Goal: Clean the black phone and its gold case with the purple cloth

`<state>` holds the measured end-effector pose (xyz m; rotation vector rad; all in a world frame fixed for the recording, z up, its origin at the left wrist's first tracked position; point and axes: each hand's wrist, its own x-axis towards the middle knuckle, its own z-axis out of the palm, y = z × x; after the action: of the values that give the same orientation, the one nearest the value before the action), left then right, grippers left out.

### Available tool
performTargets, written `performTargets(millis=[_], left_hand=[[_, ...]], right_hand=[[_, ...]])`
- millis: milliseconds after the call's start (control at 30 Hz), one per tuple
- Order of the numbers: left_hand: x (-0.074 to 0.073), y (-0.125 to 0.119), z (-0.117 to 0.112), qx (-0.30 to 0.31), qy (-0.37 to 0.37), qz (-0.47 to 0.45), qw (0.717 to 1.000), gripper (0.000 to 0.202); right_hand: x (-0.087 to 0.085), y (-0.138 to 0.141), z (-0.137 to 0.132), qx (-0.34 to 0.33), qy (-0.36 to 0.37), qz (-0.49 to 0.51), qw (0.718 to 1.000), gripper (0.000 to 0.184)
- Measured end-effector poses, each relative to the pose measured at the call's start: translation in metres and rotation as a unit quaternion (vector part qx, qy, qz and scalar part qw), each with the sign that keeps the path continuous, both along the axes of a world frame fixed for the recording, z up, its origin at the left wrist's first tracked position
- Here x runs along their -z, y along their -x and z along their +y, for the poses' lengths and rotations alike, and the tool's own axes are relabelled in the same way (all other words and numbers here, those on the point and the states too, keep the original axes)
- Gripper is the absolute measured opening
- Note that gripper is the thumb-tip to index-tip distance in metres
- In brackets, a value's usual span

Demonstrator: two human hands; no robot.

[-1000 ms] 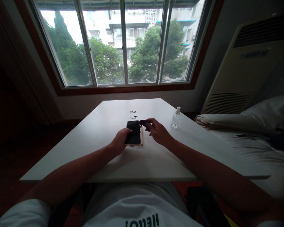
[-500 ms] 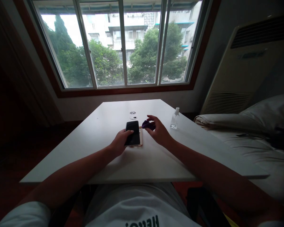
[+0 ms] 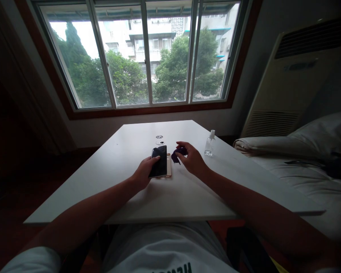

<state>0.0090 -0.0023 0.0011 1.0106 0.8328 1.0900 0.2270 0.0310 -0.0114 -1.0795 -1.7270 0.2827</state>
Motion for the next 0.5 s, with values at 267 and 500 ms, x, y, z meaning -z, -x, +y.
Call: performTargets(millis=[267, 500], left_hand=[[0.0034, -0.0022, -0.0009, 0.010, -0.012, 0.010, 1.000, 0.037], [0.0056, -0.0017, -0.0008, 0.023, -0.018, 0.019, 0.999, 0.043]], right_hand=[[-0.0048, 0.0003, -0.0045, 0.007, -0.040, -0.015, 0.999, 0.024], [-0.0102, 0.0048, -0.0071, -0.022, -0.089, 0.012, 0.996, 0.025]])
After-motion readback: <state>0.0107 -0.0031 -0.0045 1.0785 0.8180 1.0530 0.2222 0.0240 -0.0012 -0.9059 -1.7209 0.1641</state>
